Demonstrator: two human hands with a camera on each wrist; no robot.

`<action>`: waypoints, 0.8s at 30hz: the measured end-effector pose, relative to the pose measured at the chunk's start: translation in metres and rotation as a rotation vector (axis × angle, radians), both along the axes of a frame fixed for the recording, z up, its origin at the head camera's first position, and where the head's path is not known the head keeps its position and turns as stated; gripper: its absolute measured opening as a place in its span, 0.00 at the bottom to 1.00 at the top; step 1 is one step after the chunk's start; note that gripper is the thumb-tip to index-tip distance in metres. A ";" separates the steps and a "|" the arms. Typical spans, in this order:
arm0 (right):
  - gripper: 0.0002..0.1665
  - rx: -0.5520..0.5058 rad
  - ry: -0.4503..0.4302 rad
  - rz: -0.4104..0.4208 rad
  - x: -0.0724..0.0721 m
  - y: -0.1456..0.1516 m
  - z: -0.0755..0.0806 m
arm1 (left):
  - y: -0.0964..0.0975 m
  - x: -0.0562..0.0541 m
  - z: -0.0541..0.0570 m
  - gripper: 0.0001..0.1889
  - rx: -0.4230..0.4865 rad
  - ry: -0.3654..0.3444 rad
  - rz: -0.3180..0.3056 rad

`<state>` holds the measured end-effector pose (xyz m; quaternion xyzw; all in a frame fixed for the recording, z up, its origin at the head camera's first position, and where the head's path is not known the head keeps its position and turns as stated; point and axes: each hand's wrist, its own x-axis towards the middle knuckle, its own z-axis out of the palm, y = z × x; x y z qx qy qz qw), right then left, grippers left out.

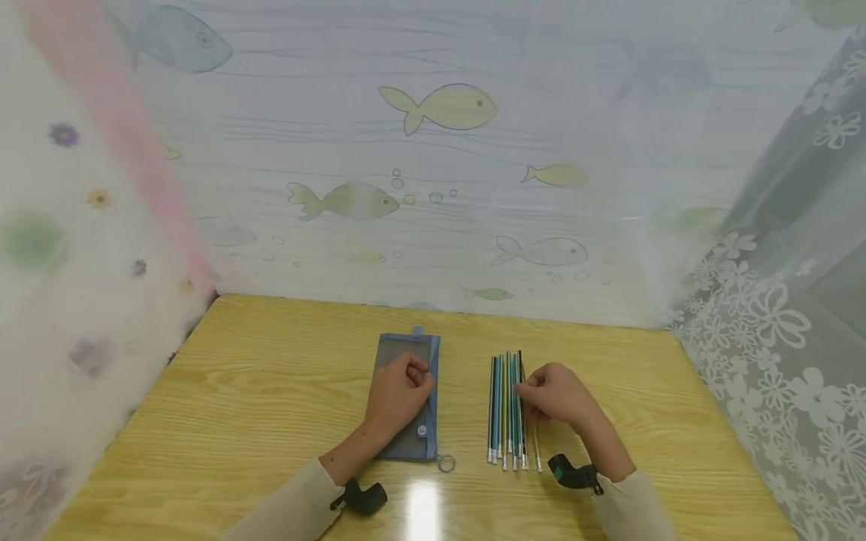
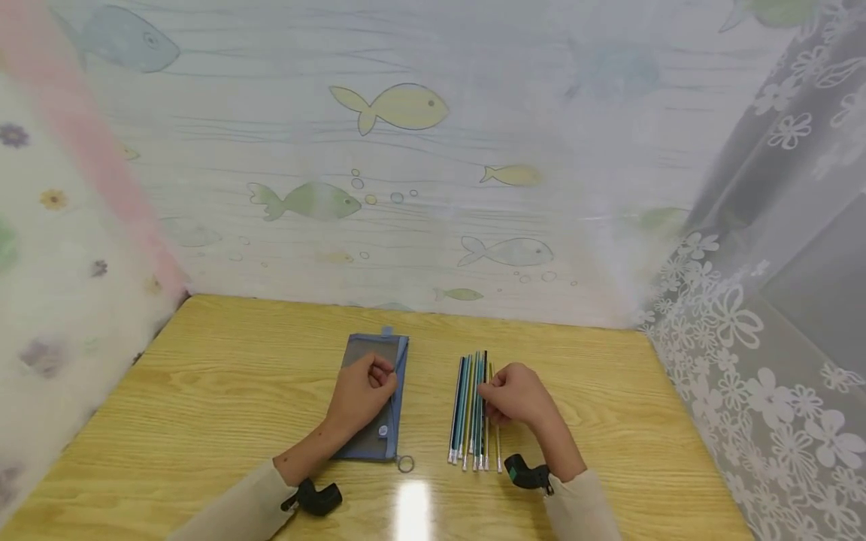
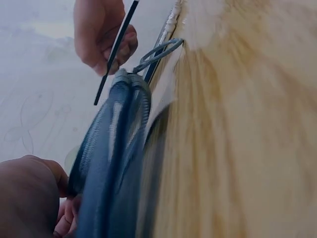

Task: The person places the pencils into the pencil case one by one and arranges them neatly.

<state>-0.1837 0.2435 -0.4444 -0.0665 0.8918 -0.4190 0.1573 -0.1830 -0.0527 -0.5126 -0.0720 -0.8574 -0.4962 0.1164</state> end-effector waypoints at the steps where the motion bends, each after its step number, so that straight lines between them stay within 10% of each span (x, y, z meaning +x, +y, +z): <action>1: 0.20 -0.012 -0.004 0.002 0.000 -0.002 0.001 | 0.000 0.000 0.000 0.03 0.006 0.002 0.002; 24: 0.19 -0.074 -0.040 0.052 -0.012 -0.020 -0.006 | 0.009 0.004 -0.005 0.04 0.196 0.091 -0.041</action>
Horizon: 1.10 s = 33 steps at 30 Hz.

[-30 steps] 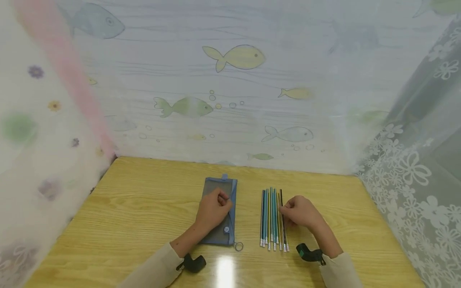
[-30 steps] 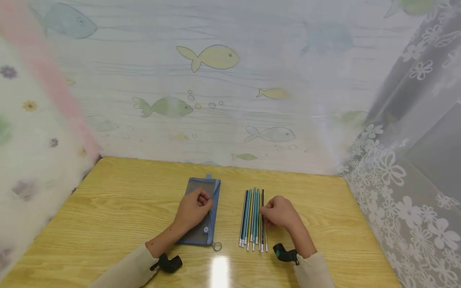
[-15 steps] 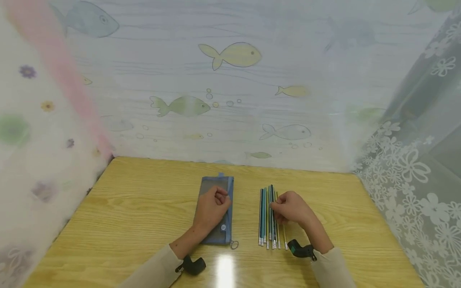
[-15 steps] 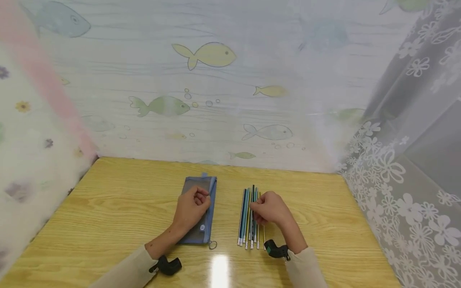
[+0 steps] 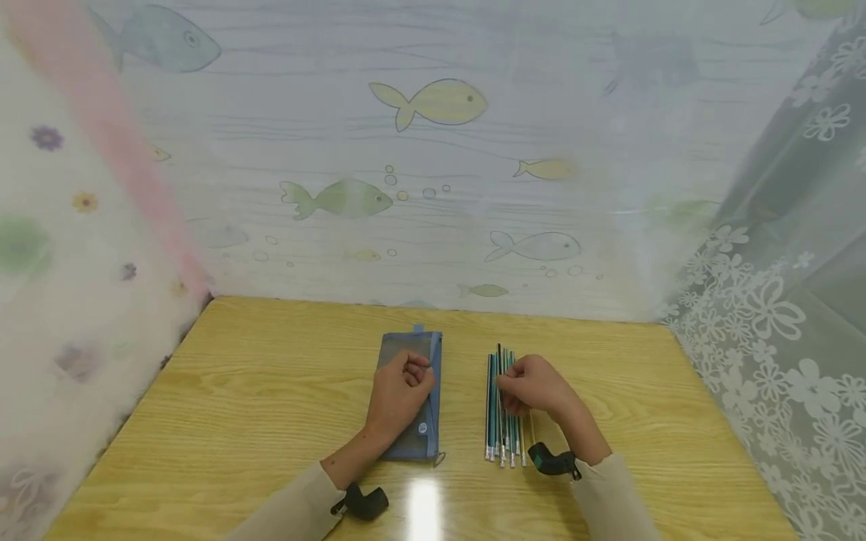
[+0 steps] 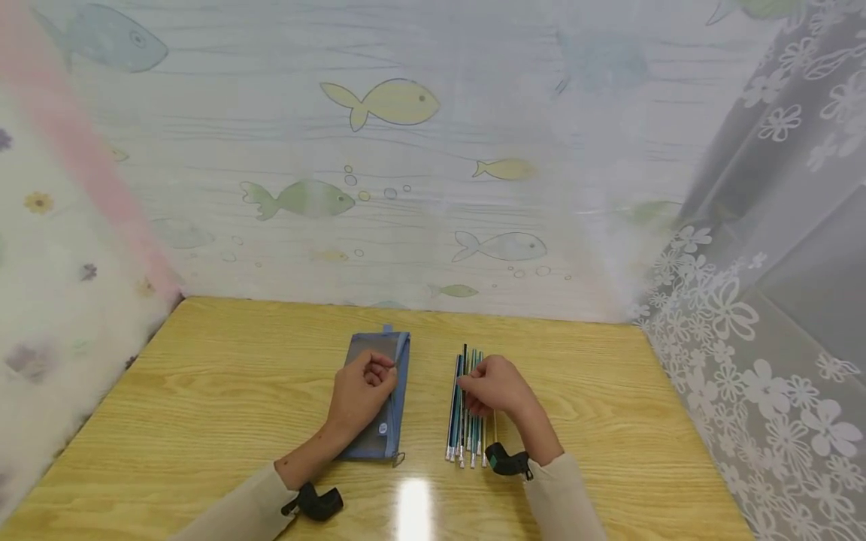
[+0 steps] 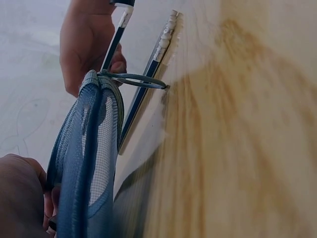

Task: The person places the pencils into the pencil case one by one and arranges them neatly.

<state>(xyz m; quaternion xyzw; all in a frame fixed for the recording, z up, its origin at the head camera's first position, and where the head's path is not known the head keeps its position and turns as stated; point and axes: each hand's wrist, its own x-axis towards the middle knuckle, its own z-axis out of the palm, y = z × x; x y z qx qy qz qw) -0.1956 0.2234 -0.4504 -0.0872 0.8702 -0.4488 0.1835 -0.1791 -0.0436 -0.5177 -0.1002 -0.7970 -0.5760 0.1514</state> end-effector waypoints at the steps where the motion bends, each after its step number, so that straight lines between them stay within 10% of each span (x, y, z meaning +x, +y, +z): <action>1: 0.19 -0.003 -0.001 0.003 -0.001 -0.002 0.000 | 0.000 0.000 0.000 0.04 0.004 0.001 -0.001; 33: 0.14 -0.066 -0.046 0.062 -0.026 -0.055 -0.007 | 0.006 0.001 0.004 0.05 0.053 0.037 0.006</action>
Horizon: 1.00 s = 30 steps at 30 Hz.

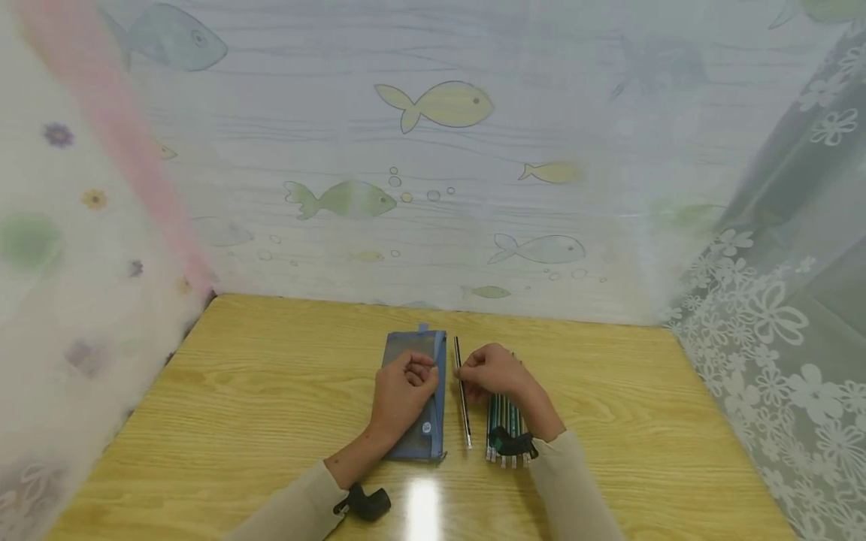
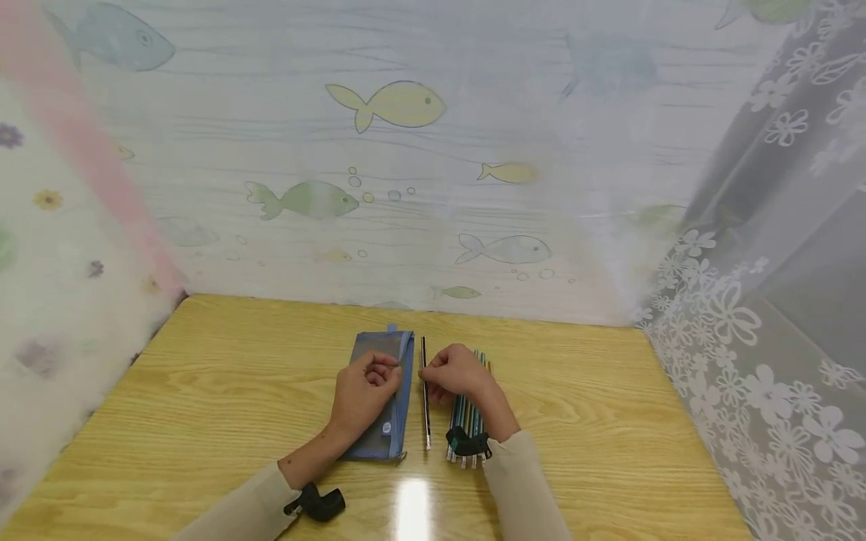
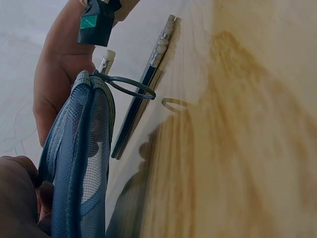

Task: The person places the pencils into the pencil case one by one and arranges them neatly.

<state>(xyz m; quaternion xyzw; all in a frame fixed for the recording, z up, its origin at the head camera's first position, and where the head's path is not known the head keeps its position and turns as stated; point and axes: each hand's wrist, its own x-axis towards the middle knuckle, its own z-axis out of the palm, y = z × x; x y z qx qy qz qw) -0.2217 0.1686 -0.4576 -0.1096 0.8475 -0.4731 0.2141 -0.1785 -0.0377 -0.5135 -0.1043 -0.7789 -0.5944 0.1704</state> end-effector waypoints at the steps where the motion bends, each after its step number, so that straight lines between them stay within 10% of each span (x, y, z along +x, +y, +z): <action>1: 0.14 -0.002 0.001 0.001 0.000 -0.001 0.000 | 0.000 0.000 0.000 0.05 0.004 -0.002 0.002; 30: 0.12 -0.155 -0.031 -0.013 -0.005 -0.028 -0.006 | 0.005 -0.001 -0.001 0.07 0.142 -0.013 -0.010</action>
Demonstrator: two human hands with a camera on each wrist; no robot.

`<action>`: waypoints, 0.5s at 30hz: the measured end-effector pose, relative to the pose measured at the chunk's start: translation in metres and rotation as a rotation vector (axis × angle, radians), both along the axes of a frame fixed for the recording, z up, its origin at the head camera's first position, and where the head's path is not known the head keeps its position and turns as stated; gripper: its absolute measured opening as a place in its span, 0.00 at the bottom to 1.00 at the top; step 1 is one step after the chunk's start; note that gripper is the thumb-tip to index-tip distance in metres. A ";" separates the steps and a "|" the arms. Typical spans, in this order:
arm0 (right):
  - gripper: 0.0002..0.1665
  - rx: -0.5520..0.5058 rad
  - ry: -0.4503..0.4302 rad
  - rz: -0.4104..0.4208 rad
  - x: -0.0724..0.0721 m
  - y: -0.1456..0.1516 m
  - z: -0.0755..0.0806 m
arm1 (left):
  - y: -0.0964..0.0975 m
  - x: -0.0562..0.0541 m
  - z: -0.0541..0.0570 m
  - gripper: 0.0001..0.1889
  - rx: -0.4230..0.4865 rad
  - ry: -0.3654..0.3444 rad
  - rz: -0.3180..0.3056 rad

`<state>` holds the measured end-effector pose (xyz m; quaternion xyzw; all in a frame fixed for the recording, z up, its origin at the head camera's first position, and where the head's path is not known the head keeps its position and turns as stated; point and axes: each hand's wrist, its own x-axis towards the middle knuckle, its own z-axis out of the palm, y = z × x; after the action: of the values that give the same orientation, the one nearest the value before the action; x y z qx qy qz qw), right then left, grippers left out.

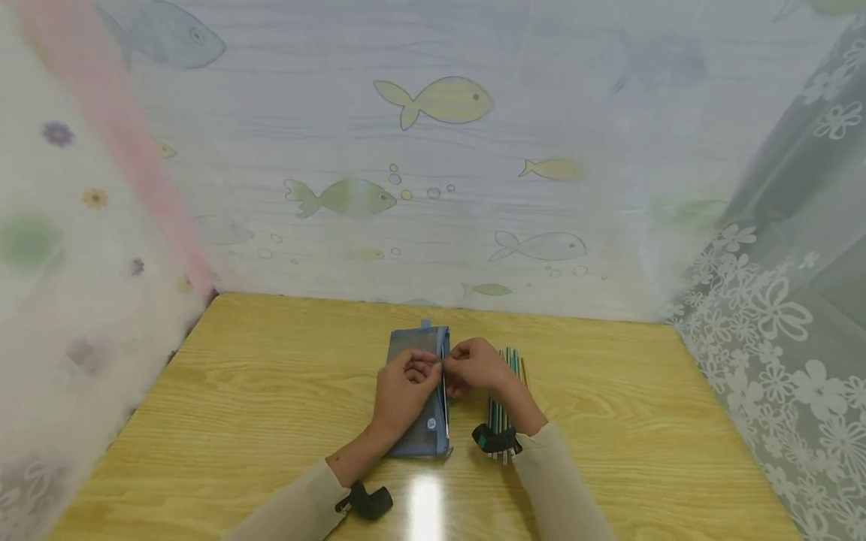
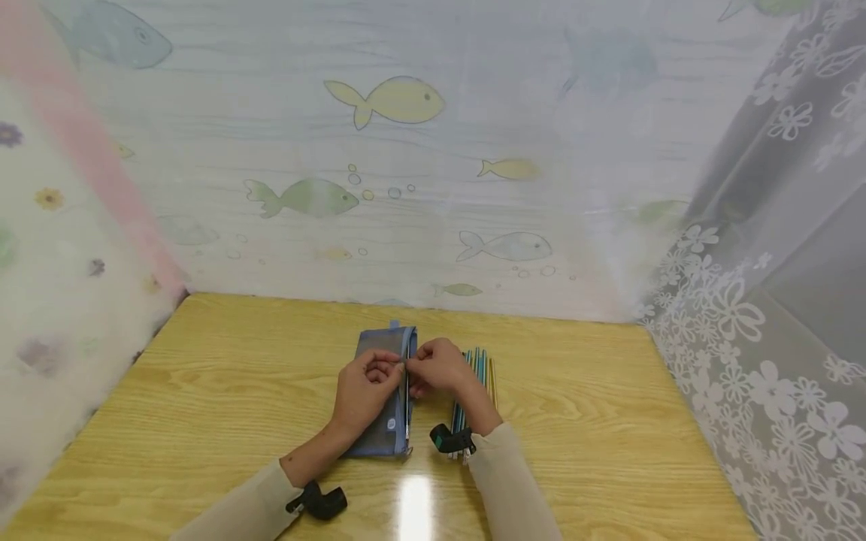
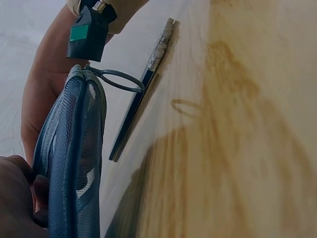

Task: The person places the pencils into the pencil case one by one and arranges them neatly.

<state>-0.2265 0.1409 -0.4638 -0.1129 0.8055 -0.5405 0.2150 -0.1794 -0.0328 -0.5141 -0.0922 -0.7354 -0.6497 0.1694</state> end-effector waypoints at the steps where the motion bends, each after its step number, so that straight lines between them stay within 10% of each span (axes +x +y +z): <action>1: 0.12 -0.002 -0.005 -0.008 0.000 -0.001 0.000 | 0.000 0.000 0.000 0.07 0.004 0.001 -0.001; 15: 0.13 -0.033 -0.031 -0.018 0.002 -0.003 -0.003 | 0.000 0.000 -0.002 0.07 0.023 -0.016 -0.003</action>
<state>-0.2242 0.1378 -0.4668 -0.1009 0.7940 -0.5574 0.2205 -0.1797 -0.0333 -0.5156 -0.0863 -0.7291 -0.6590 0.1637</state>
